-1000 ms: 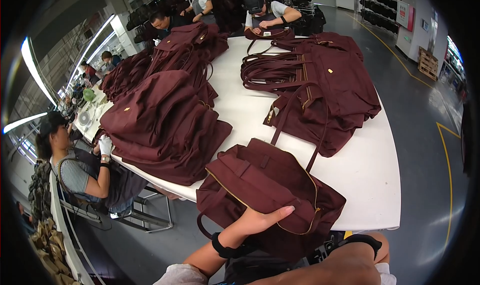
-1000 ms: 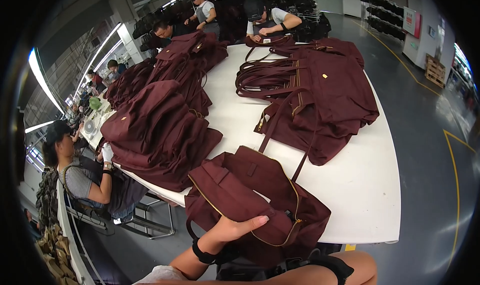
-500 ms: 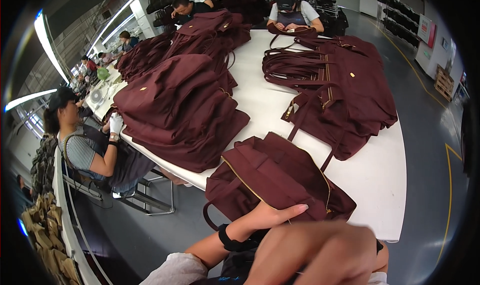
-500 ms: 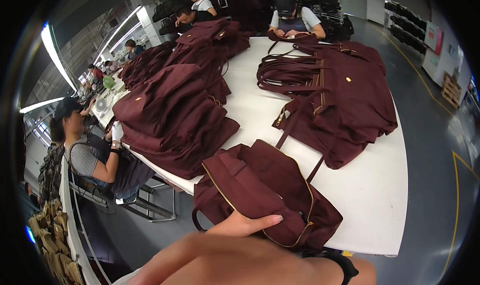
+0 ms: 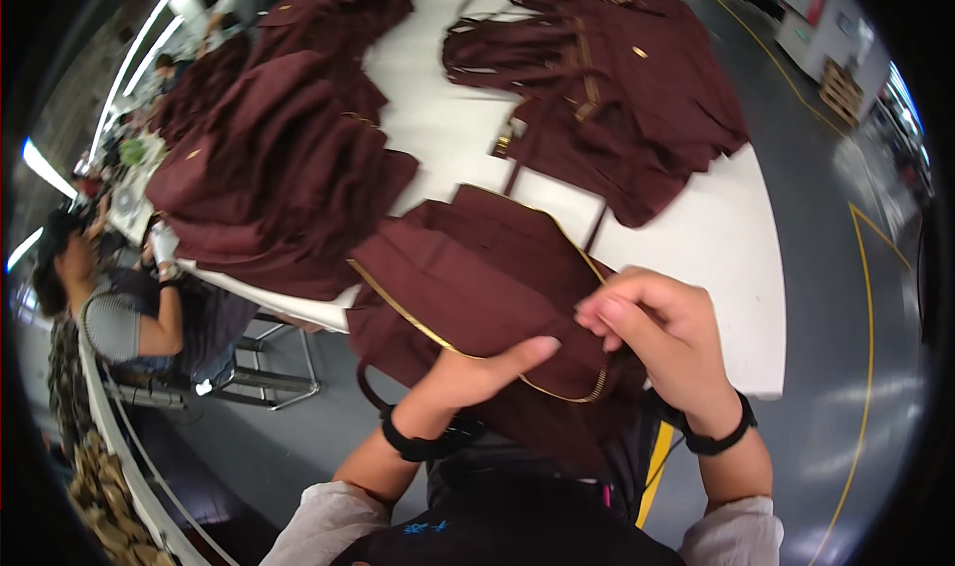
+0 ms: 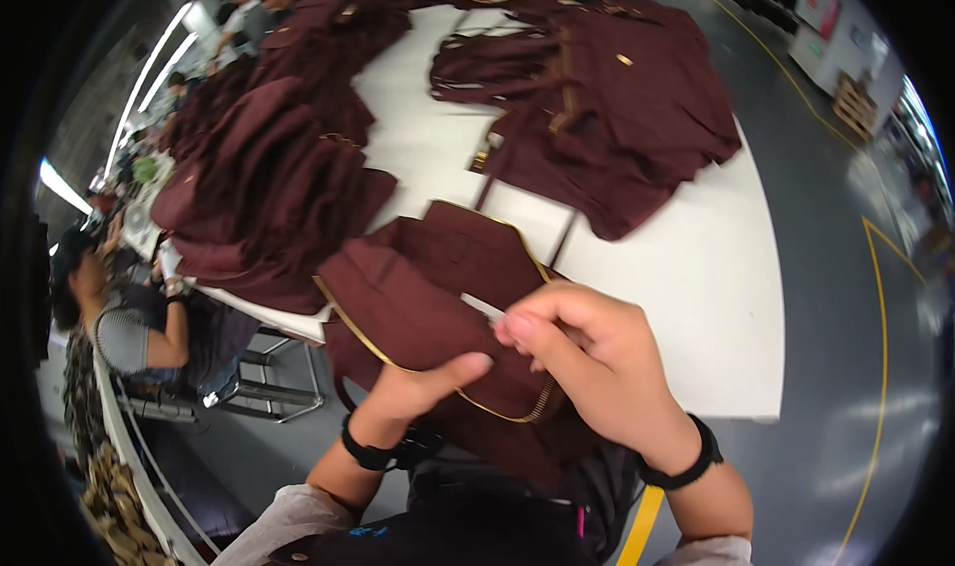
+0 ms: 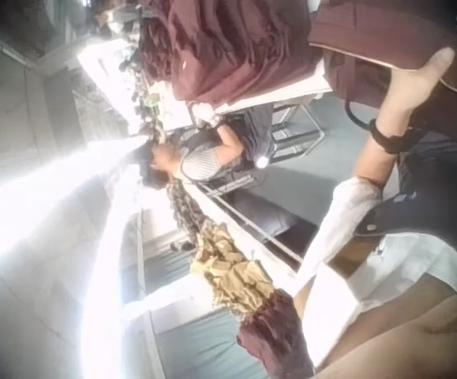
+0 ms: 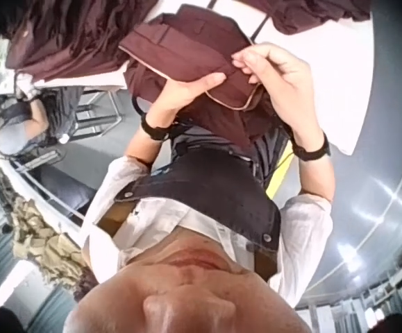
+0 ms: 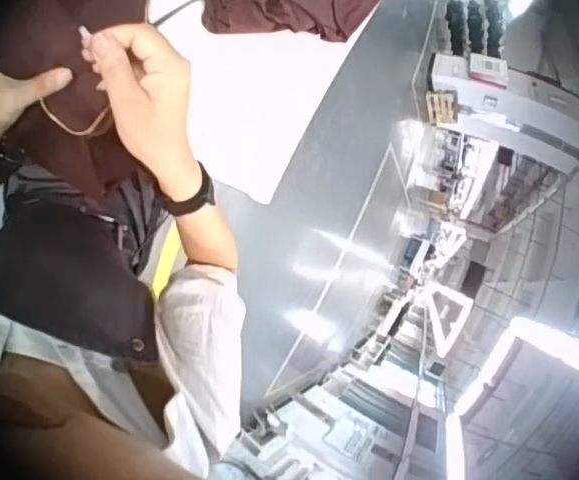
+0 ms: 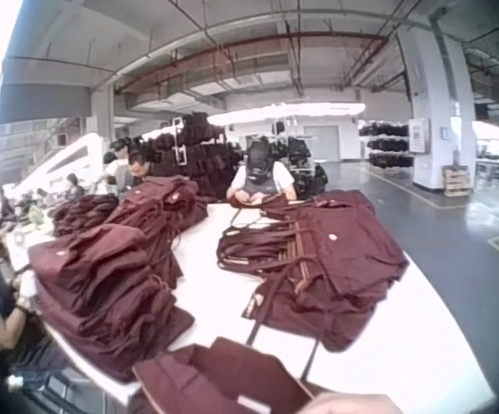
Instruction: Inspecting and finishing the details of burgundy tote bags at a factory workbench.
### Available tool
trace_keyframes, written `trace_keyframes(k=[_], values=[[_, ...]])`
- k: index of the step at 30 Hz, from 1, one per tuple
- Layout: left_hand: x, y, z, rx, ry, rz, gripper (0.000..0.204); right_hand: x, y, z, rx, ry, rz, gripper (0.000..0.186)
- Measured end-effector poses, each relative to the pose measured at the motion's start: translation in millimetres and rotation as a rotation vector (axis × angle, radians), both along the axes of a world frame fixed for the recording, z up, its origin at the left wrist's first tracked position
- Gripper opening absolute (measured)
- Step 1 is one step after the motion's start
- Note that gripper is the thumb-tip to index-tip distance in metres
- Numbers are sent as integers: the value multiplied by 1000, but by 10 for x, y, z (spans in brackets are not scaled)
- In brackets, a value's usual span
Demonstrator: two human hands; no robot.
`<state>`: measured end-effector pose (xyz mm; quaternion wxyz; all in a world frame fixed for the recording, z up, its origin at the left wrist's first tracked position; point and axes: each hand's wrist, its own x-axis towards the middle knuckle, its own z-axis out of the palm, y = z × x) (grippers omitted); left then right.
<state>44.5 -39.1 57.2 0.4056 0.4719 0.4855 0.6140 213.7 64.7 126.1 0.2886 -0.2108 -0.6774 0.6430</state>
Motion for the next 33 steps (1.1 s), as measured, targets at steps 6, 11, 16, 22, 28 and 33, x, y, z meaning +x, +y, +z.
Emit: trace_keyframes(k=[6, 11, 16, 22, 28, 33], values=[[8, 31, -52, -3, 9, 15, 22, 116, 151, -210, -21, -221, 26, 11], [47, -16, -64, -24, 31, 9, 18, 118, 150, -337, -12, -108, 76, 8], [23, -27, -41, -10, 74, 1, 15, 93, 114, -246, 6, -130, 106, 7], [10, -25, -11, -3, 94, -31, 17, 52, 122, -263, 60, -114, 141, 11], [-19, -46, 61, -34, 142, -54, 17, 48, 159, -220, 155, -96, 179, 10], [-38, -49, 74, -57, 159, -81, 16, 60, 205, -161, 258, -127, 225, 10]])
